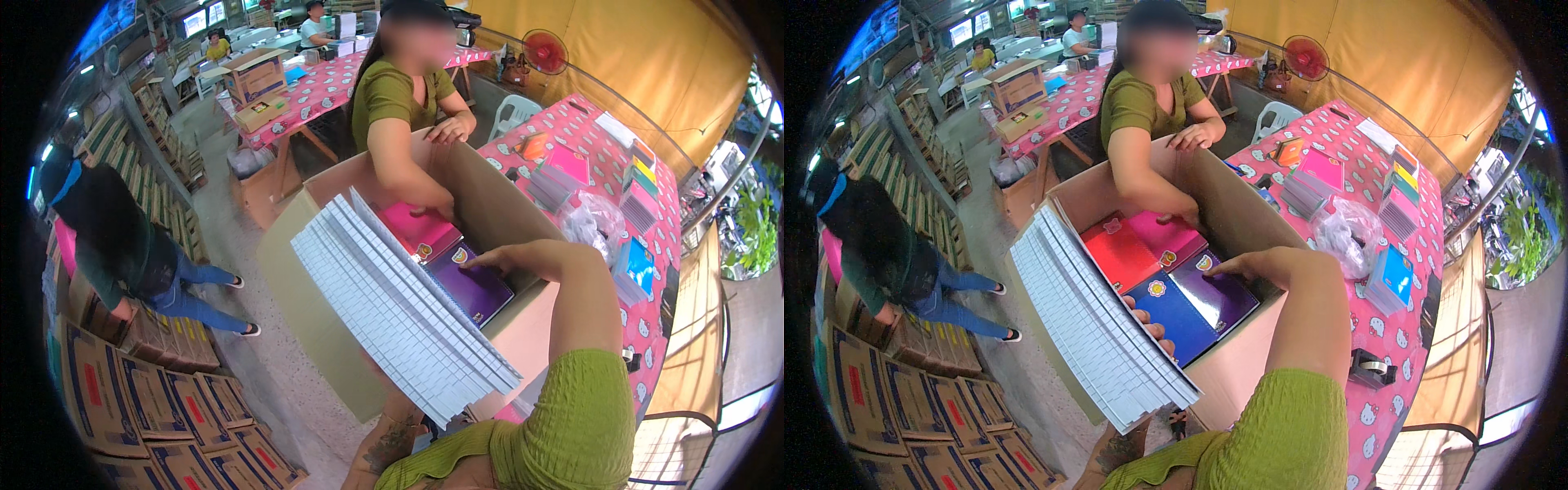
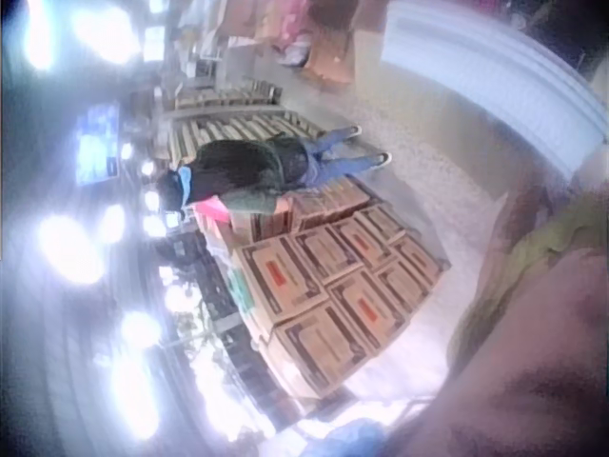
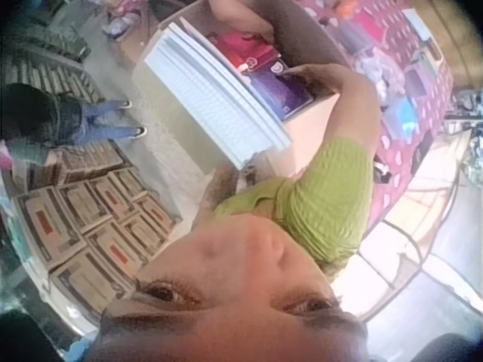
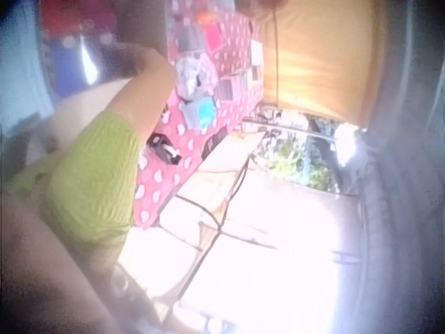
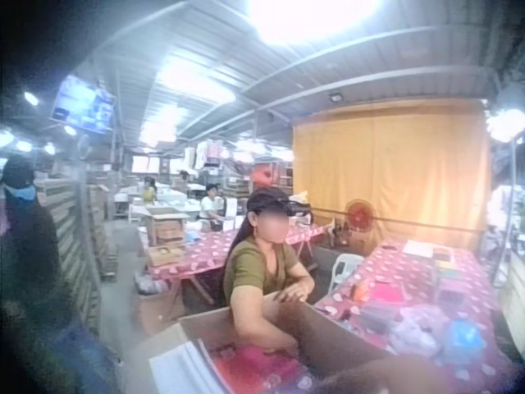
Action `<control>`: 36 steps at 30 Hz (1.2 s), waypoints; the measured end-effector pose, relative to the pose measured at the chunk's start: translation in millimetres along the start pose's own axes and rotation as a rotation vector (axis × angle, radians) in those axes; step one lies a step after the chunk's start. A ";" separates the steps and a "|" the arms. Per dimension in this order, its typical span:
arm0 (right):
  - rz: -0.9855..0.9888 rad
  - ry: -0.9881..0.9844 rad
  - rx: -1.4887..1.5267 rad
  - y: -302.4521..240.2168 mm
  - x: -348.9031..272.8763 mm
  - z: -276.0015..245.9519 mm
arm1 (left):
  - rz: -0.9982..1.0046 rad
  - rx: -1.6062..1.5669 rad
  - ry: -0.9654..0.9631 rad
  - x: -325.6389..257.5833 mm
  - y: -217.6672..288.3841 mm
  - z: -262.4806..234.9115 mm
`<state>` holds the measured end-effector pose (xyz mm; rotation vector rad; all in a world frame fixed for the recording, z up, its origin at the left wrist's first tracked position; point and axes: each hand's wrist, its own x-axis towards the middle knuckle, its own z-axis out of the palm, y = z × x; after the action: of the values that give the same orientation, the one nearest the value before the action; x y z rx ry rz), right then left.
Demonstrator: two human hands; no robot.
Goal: The person places stacks of notebooks into plastic bags, seals them with tape, and then packs the bagged notebooks into a cardboard box alongside others.
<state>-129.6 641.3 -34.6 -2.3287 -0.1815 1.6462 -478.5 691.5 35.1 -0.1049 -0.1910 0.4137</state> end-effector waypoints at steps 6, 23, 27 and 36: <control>-0.033 -0.042 0.036 15.0 -14.1 -5.9 | -0.001 0.013 0.027 -0.1 -7.4 -4.3; -0.014 -0.295 0.266 13.6 1.7 -6.3 | 0.030 -0.086 0.049 -0.5 -8.9 -26.8; 0.015 -0.308 0.297 16.8 2.8 -12.0 | 0.024 0.026 0.068 0.7 -9.0 -17.5; 0.030 -0.358 0.316 27.6 0.8 -21.6 | -0.030 -0.044 0.013 2.6 -12.1 -6.7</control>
<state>-110.8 611.8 -36.9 -1.8065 0.0416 1.9364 -470.0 681.1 30.6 -0.1480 -0.1890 0.3793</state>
